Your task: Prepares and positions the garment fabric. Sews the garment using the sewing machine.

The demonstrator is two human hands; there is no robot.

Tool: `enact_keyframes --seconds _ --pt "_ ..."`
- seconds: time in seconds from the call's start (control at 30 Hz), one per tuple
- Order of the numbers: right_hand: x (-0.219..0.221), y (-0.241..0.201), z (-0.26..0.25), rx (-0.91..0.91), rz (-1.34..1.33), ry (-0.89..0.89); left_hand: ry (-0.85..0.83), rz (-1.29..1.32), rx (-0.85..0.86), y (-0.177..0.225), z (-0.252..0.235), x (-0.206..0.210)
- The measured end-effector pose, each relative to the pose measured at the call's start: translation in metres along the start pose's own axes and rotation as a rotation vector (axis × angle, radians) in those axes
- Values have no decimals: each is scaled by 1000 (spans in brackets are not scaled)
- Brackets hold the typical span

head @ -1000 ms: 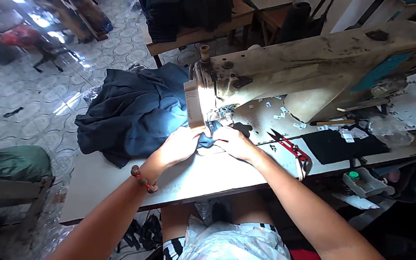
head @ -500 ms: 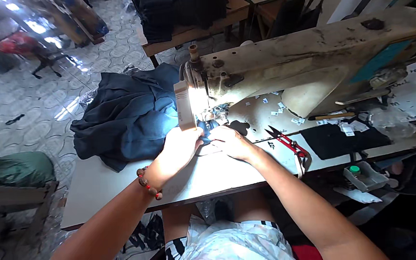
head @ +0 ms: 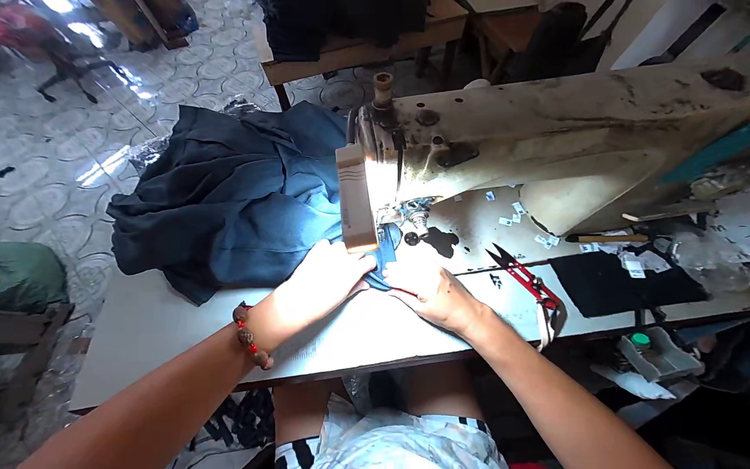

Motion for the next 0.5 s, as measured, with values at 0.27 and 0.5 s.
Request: enact_keyframes --seconds 0.27,0.5 --pt "-7 19 -27 35 -18 -19 57 16 -176 -10 24 -49" --pt "-7 27 -31 38 -117 -21 -206 215 -118 -16 -1 -64"
Point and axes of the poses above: each hand's wrist, its own z-axis away from the middle knuckle, its own x-axis out of the palm, y = z × x, the point moved 4 cm from there along -z, towards the middle knuckle, and after that the axes turned 13 degrees about -y, right-handed, at the moved point
